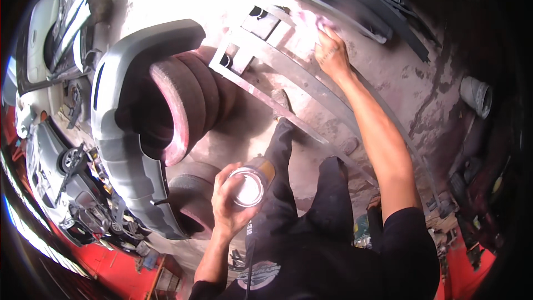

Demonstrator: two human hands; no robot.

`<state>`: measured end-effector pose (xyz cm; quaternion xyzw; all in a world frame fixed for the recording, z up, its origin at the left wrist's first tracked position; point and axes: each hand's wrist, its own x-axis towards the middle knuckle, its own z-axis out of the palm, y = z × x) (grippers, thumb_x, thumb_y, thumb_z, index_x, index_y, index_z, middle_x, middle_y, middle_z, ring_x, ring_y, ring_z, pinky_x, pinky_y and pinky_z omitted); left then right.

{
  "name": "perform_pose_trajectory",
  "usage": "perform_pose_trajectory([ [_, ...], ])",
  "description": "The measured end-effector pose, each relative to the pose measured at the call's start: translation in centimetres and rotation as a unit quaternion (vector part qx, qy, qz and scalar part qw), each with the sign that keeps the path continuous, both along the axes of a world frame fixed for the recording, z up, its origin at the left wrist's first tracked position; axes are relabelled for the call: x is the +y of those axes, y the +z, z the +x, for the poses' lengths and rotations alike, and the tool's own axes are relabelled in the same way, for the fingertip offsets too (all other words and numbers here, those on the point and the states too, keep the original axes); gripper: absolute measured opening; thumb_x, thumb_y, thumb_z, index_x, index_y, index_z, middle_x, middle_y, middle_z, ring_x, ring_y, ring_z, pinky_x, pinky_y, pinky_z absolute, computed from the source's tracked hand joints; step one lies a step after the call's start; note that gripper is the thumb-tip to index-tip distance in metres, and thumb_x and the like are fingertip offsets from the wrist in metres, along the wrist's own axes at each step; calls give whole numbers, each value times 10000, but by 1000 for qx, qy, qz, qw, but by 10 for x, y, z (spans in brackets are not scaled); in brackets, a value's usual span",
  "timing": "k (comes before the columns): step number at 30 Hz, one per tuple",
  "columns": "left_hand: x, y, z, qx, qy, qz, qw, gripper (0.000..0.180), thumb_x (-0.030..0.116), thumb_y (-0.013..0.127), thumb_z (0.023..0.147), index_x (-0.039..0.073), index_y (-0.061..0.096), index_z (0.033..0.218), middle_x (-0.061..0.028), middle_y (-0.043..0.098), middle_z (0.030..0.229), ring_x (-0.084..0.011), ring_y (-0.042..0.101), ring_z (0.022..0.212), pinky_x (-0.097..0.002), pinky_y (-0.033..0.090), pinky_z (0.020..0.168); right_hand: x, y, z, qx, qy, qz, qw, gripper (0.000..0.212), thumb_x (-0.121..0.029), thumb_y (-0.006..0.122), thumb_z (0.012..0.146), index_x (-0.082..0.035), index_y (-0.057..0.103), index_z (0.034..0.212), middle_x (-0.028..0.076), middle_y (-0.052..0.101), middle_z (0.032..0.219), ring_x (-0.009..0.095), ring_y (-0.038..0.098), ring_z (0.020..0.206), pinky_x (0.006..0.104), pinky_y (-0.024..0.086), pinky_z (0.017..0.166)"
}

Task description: The person opens a can of cleaning fluid and uses a cloth to wipe down a metal car grille and other parts in a workshop. The person moves around the workspace, handling the can and cloth to clean the surfaces of the metal components.

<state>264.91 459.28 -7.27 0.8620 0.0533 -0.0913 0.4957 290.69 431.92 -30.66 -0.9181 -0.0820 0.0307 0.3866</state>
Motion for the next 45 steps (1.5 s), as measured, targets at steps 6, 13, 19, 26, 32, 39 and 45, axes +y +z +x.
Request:
perform_pose_trajectory([
  [6, 26, -5, -15, 41, 26, -15, 999, 909, 114, 963, 623, 135, 493, 1402, -267, 570, 1345, -394, 611, 1216, -502, 545, 989, 86, -43, 82, -81, 177, -142, 970, 477, 42, 594, 878, -104, 622, 1331, 154, 561, 1440, 338, 599, 1263, 437, 553, 1037],
  [13, 43, 2, -26, 24, 108, -63, 992, 893, 121, 963, 633, 137, 494, 1393, -272, 566, 1353, -401, 604, 1228, -511, 530, 1011, 24, 1, 34, -29, 236, -240, 941, 477, 98, 654, 748, -82, 746, 1180, 152, 664, 1370, 347, 684, 1170, 394, 607, 924],
  [19, 66, -3, -24, 14, 139, -50, 989, 859, 128, 958, 677, 113, 494, 1399, -267, 536, 1392, -399, 574, 1275, -515, 492, 1066, 170, -1, 60, -27, 297, -290, 909, 265, 19, 660, 776, 19, 755, 1023, 164, 686, 1280, 351, 665, 1116, 381, 600, 888],
  [26, 67, 1, -48, 17, 179, -64, 982, 861, 128, 951, 689, 110, 481, 1411, -258, 542, 1381, -397, 567, 1281, -513, 482, 1067, -1, 3, -113, -36, 339, -286, 895, 541, 68, 641, 770, 7, 641, 1308, 217, 482, 1525, 459, 510, 1325, 477, 529, 1048],
  [32, 68, -1, -44, -3, 172, -102, 980, 861, 106, 962, 638, 108, 524, 1379, -257, 555, 1369, -393, 580, 1272, -506, 492, 1061, -107, 41, -203, 351, 61, -182, 917, 463, 24, 653, 800, -8, 690, 1260, 223, 652, 1252, 391, 640, 1150, 472, 544, 957],
  [39, 85, 4, -63, 5, 172, -38, 984, 850, 160, 964, 686, 88, 506, 1399, -266, 553, 1376, -392, 568, 1279, -505, 478, 1074, 232, 30, 5, 102, 419, -261, 863, 503, -16, 616, 830, -91, 651, 1326, 178, 637, 1310, 357, 642, 1111, 431, 570, 926],
  [45, 70, 8, -85, -25, 217, -24, 975, 858, 142, 964, 686, 91, 480, 1393, -268, 549, 1366, -403, 578, 1262, -522, 490, 1064, 105, -22, -110, -34, 406, -138, 903, 450, -30, 620, 853, -58, 656, 1301, 188, 607, 1350, 361, 626, 1136, 430, 573, 919],
])
